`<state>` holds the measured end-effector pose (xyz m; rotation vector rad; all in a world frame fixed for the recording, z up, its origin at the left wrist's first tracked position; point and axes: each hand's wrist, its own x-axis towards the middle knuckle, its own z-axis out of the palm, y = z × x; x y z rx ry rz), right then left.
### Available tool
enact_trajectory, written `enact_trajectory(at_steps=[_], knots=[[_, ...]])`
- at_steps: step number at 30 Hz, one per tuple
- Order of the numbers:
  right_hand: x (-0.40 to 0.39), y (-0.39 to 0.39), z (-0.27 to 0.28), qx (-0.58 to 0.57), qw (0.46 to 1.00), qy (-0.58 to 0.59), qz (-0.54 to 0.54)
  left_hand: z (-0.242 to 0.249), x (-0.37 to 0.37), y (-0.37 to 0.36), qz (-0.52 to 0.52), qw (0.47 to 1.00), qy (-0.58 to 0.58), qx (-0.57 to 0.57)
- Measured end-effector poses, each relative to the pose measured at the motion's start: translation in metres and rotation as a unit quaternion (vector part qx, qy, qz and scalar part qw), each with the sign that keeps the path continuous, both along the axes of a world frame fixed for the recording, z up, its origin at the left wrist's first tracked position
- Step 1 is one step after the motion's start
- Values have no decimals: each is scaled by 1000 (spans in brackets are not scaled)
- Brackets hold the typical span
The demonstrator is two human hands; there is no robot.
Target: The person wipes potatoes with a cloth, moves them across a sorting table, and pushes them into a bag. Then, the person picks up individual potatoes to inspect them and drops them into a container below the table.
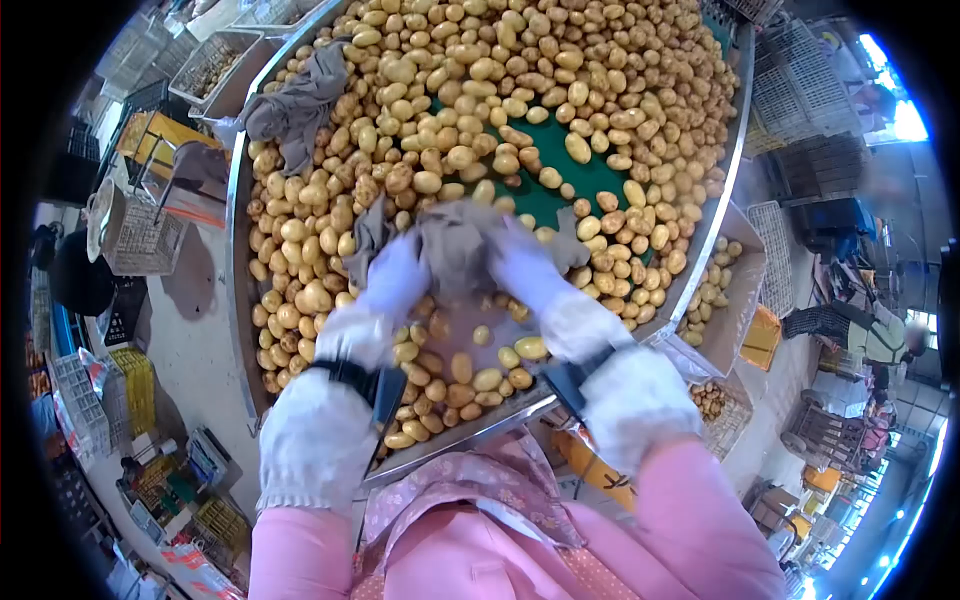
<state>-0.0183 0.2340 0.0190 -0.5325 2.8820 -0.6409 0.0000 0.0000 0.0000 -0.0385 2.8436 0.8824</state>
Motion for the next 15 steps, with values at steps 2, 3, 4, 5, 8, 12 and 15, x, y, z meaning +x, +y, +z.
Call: enact_trajectory(at_steps=[2,3,4,5,8,12,15], knots=[[34,55,-3,-48,994,92,34,-20,49,-16,-106,992,60,-41],[141,70,51,-11,999,12,42,45,159,-23,-184,977,-101,-45],[178,80,55,94,994,1,48,42,193,-19,-208,977,-23,-44],[187,85,48,199,979,-2,49,27,199,-12,-230,970,62,-46],[121,44,40,143,983,-118,-11,1,148,17,-210,976,35,-40],[37,57,16,155,985,44,55,19,26,33,-230,966,11,-119],[-46,122,40,17,995,-94,5,75,-45,6,-211,974,-83,16]])
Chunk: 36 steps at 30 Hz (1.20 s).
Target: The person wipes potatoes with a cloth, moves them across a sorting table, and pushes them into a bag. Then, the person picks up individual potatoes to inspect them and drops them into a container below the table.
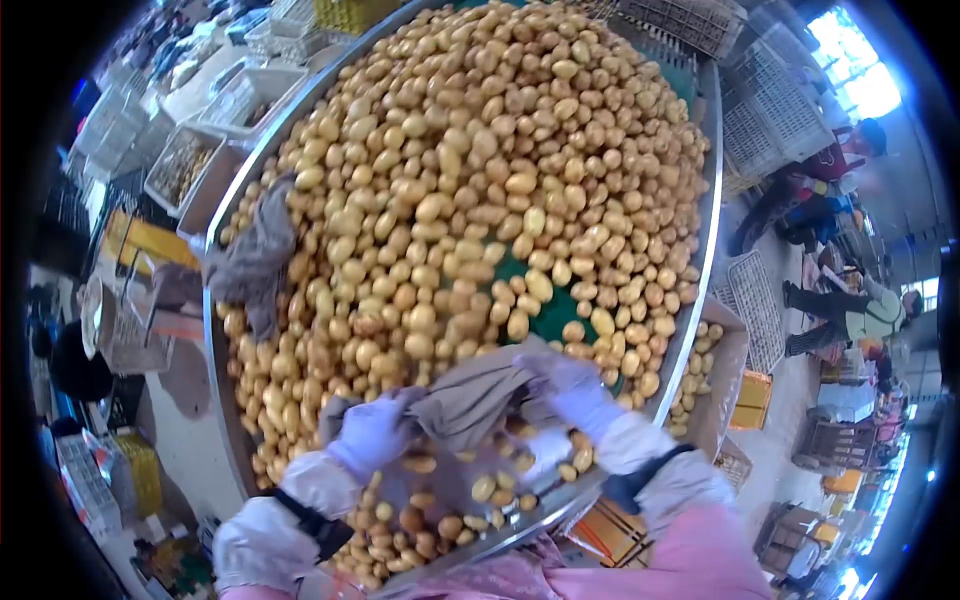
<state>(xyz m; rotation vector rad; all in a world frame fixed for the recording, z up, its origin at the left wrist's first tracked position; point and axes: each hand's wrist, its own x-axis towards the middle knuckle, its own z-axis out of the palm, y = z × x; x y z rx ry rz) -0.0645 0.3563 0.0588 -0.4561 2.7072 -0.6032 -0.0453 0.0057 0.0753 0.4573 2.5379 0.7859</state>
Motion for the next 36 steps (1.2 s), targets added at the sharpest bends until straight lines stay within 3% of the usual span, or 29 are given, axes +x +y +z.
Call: enact_trajectory(at_steps=[1,2,3,6,8,9,10,11,12,15,16,18,20,22,24,26,29,30,32,34,36], knots=[[-39,18,33,-4,999,48,-11,31,-32,-2,26,1000,1,-8],[-81,32,81,-8,995,94,-18,43,-65,-3,37,991,115,51],[-119,41,121,30,981,191,17,83,-111,10,25,988,153,3],[-256,88,165,90,923,374,0,125,-256,58,19,926,376,-4],[-338,102,179,235,830,504,28,119,-354,91,22,895,444,-33],[-375,112,151,236,831,503,28,103,-400,110,43,907,414,-64],[-411,122,107,150,909,389,-32,76,-436,129,55,916,386,-98],[-437,128,76,60,959,264,-90,32,-469,146,76,945,313,-50],[-451,126,63,83,941,294,-145,5,-487,163,102,900,410,-106],[-461,133,64,68,946,259,-182,18,-509,177,175,921,346,-34],[-465,135,67,52,952,256,-161,34,-518,177,178,938,291,-65],[-456,134,70,26,956,254,-146,34,-505,171,178,964,198,5],[-421,133,60,30,967,194,-160,11,-469,167,172,968,180,21],[-380,106,66,132,971,162,-118,6,-426,163,118,973,200,5],[-370,94,48,163,969,169,-75,0,-406,156,80,990,84,-75],[-353,57,58,246,967,56,-41,-8,-380,152,29,997,9,-72],[-311,37,1,155,987,30,-25,-21,-340,147,7,988,70,-134],[-285,19,16,119,991,19,-57,-17,-324,137,9,989,56,-137],[-245,25,-16,41,993,108,-26,-9,-288,114,-91,972,173,-131],[-194,22,17,-31,995,92,-11,-20,-238,74,-82,962,238,-107],[-139,21,30,26,995,91,24,-20,-191,27,-59,970,237,-19]])
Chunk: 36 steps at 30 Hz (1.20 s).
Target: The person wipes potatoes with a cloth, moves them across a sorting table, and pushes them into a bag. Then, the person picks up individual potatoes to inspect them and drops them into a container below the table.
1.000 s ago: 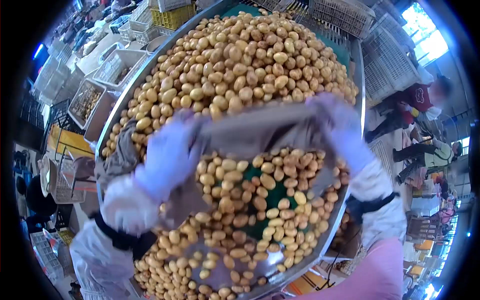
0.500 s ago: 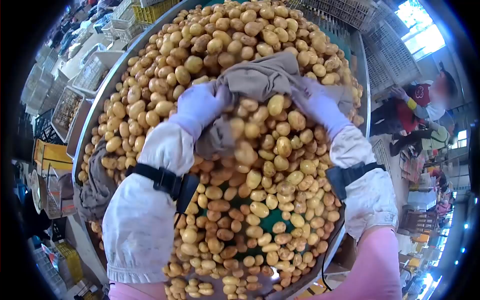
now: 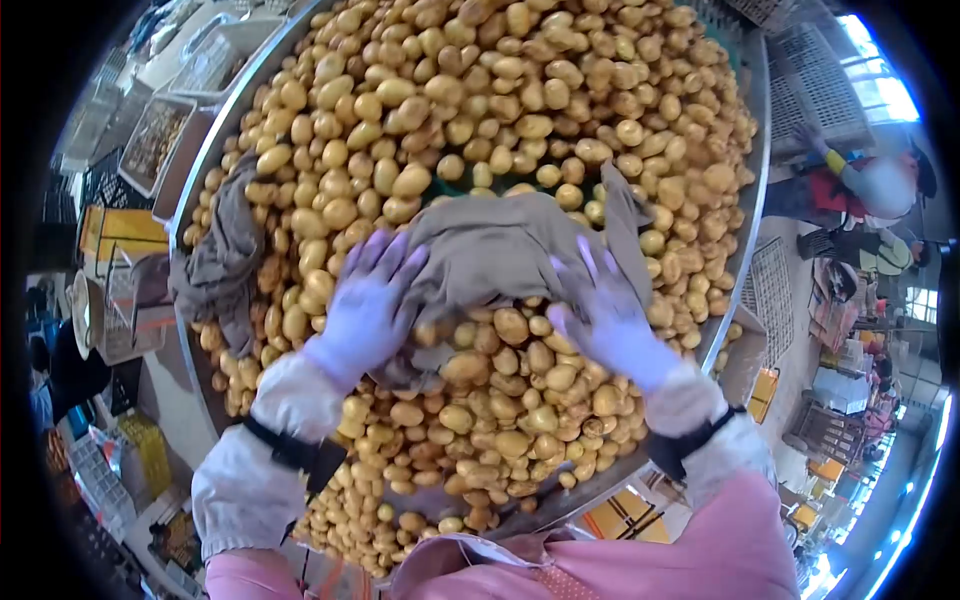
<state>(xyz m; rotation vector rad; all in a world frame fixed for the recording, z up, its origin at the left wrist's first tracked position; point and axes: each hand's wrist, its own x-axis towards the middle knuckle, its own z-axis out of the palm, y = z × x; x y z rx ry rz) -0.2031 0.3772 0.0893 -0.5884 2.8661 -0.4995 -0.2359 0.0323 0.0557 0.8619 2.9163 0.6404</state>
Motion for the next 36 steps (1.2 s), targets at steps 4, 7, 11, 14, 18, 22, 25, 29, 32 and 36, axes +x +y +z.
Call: enact_trajectory(at_steps=[4,7,11,14,18,22,25,29,32,36], knots=[[38,-55,-15,108,993,-48,-6,6,76,-11,129,987,-75,-62],[-3,-105,-42,115,993,-4,-28,-26,19,3,221,973,-8,-71],[40,-110,-32,88,995,-32,-27,-29,43,-8,157,987,-9,23],[144,-92,-17,60,997,-50,-9,-3,168,-31,91,995,-11,-27],[138,-139,-63,211,976,-62,-3,-53,184,-30,118,986,81,-83],[93,-147,-31,143,980,-101,-90,-17,135,-5,223,974,15,36],[180,-105,-54,-59,998,22,31,-9,205,-31,138,977,8,160],[263,-123,-44,186,974,-114,53,-28,299,-34,97,995,-10,0],[194,-149,-83,7,998,3,-63,-57,244,-9,169,982,78,-27],[150,-152,-48,136,952,-273,24,-28,210,-11,176,982,-64,23]])
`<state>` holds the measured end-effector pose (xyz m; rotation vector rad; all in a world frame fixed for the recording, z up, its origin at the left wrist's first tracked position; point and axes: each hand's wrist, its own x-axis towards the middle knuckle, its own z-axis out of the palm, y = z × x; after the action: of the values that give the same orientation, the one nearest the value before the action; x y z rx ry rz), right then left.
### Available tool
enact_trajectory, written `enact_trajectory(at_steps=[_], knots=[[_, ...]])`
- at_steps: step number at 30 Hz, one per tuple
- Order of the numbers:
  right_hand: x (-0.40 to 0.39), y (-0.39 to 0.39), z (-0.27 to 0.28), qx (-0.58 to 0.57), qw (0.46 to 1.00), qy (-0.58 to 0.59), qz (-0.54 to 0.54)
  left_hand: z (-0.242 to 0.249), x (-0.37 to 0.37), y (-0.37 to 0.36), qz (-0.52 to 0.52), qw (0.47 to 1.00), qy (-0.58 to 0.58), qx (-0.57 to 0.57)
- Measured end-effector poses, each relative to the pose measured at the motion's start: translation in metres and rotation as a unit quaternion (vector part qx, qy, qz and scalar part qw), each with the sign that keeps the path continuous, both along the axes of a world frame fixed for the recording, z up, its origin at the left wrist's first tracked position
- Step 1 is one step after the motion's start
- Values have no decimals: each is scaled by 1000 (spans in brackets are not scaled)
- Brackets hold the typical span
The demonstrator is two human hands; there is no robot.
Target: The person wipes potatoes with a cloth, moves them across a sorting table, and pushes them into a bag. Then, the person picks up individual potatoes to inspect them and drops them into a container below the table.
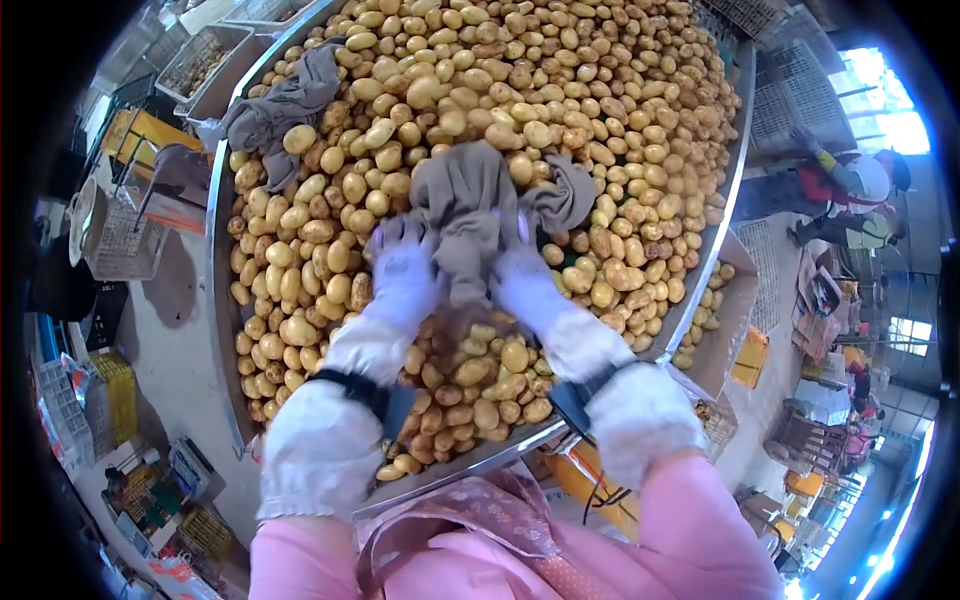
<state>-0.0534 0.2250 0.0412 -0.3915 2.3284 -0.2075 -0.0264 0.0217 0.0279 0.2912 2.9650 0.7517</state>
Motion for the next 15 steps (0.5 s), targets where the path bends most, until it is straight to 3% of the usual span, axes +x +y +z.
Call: enact_trajectory(at_steps=[1,2,4,6,7,8,9,10,11,13,15], knots=[[31,17,7,-104,984,145,11,1,25,-14,-40,998,55,12],[81,33,16,-207,935,286,23,4,61,-27,-78,991,110,21],[155,52,25,-61,978,174,99,12,115,-34,-124,989,82,-15],[154,40,10,-71,983,150,79,9,105,-19,-129,991,15,-33],[141,34,1,-78,985,142,63,1,88,-11,-129,990,-34,-51],[112,30,-15,-70,977,181,86,-27,66,-6,-81,985,77,-135],[87,25,-24,-65,971,203,110,-33,39,-5,-47,984,84,-149],[60,18,-21,-140,970,188,62,-21,9,-9,-36,989,67,-125],[34,11,-2,-112,940,308,92,-3,-13,-13,-40,992,34,-111],[-25,27,27,-150,976,155,38,10,-37,-42,-21,1000,-12,-13],[-65,69,63,-193,948,241,-73,63,-52,-83,-22,996,54,-75]])
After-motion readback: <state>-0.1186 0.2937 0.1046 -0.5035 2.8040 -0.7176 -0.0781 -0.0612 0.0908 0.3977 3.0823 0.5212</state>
